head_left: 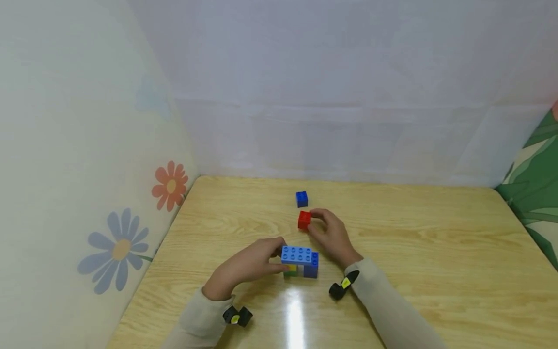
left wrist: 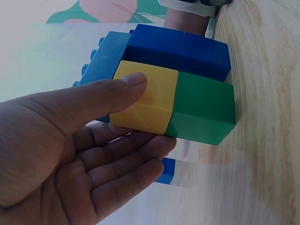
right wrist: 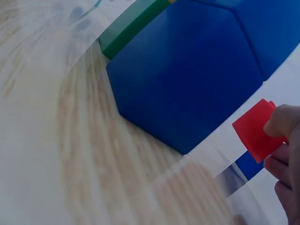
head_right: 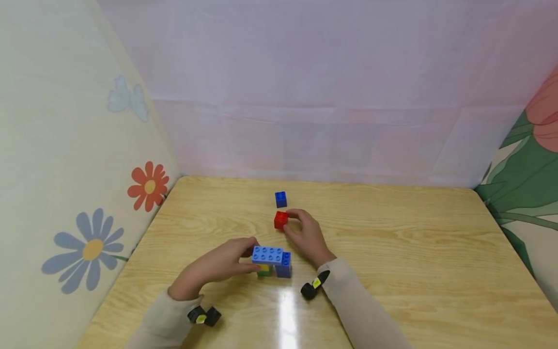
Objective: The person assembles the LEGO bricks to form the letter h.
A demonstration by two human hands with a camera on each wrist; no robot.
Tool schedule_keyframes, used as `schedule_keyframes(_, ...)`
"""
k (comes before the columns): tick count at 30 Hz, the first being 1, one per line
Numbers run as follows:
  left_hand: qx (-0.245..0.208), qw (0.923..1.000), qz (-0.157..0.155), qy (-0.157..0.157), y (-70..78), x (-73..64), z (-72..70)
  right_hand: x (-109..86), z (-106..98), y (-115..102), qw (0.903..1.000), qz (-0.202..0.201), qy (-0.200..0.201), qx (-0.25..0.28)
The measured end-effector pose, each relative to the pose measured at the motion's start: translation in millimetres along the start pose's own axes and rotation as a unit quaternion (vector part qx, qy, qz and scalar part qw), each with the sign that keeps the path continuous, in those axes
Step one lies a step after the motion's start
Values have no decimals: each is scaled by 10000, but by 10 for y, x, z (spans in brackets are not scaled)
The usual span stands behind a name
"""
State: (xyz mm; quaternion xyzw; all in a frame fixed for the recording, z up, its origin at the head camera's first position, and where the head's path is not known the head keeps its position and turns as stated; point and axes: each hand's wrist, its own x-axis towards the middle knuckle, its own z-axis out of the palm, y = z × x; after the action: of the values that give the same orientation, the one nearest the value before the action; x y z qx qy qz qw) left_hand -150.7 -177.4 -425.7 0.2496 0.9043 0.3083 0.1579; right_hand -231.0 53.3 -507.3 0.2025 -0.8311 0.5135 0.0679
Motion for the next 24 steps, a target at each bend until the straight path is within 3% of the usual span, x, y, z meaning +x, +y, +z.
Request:
schedule_keyframes(13, -26, 10000, -15, 30, 37, -24, -7, -54, -88, -151, 9937, -634, 334, 867)
schedule_keyframes(20, -13, 10000, 51, 58, 52, -44, -18, -110, -199, -528, 9841, -1372, 535, 990)
schedule_keyframes(24, 3, 10000, 51, 59, 59, -60, -22, -146, -229, -685, 9798, -1553, 560, 1126)
